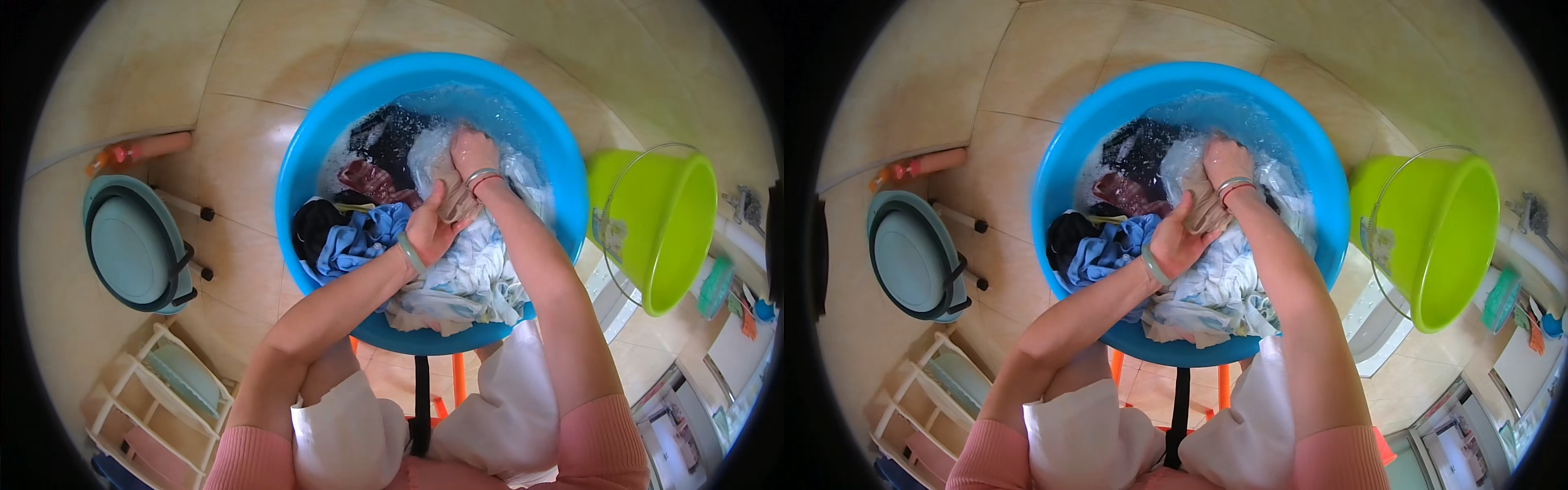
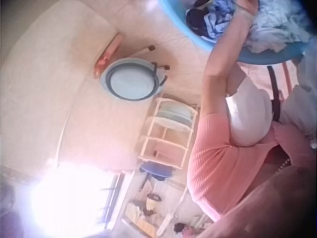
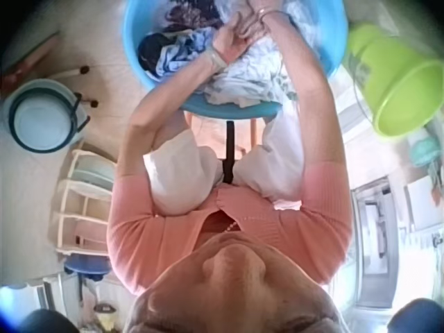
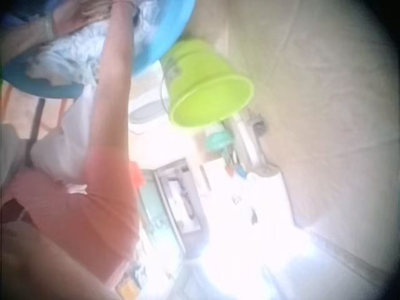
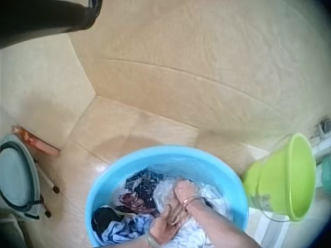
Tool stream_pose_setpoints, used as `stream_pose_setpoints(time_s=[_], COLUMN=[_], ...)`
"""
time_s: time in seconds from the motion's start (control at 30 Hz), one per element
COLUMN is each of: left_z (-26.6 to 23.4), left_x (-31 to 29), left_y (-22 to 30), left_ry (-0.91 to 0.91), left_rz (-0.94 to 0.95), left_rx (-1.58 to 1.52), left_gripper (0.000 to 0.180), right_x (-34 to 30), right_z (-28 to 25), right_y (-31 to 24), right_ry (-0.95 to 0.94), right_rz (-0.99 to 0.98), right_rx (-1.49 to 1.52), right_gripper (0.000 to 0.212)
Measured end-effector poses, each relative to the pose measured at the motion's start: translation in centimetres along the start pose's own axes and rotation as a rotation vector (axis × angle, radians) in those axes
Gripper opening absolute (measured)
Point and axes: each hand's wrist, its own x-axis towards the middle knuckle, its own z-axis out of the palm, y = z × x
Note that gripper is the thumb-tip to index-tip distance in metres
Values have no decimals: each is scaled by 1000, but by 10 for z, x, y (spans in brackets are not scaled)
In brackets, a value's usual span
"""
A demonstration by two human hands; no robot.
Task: The person hand-washes various garments in a blue basin filled with soapy water. They scrub and rinse items including a black bra, a white cloth, and a blue shirt, then transfer the washed items into a green bucket.
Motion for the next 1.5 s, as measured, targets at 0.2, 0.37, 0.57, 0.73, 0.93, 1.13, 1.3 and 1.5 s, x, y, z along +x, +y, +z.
stream_pose_setpoints(time_s=[0.2, 0.37, 0.57, 0.73, 0.93, 1.13, 1.3, 1.5], left_z=[-13, -8, -3, -3, -9, -8, -15, -14], left_x=[7, -2, -5, 1, -12, -7, 2, 7], left_y=[13, 11, 7, 19, 21, 11, 10, 16], left_ry=[125, 54, -57, -65, -237, -11, -129, -62], left_rz=[-105, 15, -6, -41, 141, 101, -73, -41], left_rx=[-120, -105, -94, -92, -8, -65, -121, -96], left_gripper=[45, 53, 61, 65, 50, 50, 54, 56], right_x=[-93, -102, 1, -9, -126, -88, 1, -38], right_z=[-26, -6, -5, -11, -41, -9, -7, -11], right_y=[-48, -46, -8, -3, -63, -45, -12, -28], right_ry=[-32, 169, -46, 3, -15, 147, 20, 63], right_rz=[-151, -215, -133, -288, -135, -247, -177, -111], right_rx=[249, 364, 29, -56, 565, 254, 91, 110], right_gripper=[32, 30, 29, 26, 22, 33, 22, 26])
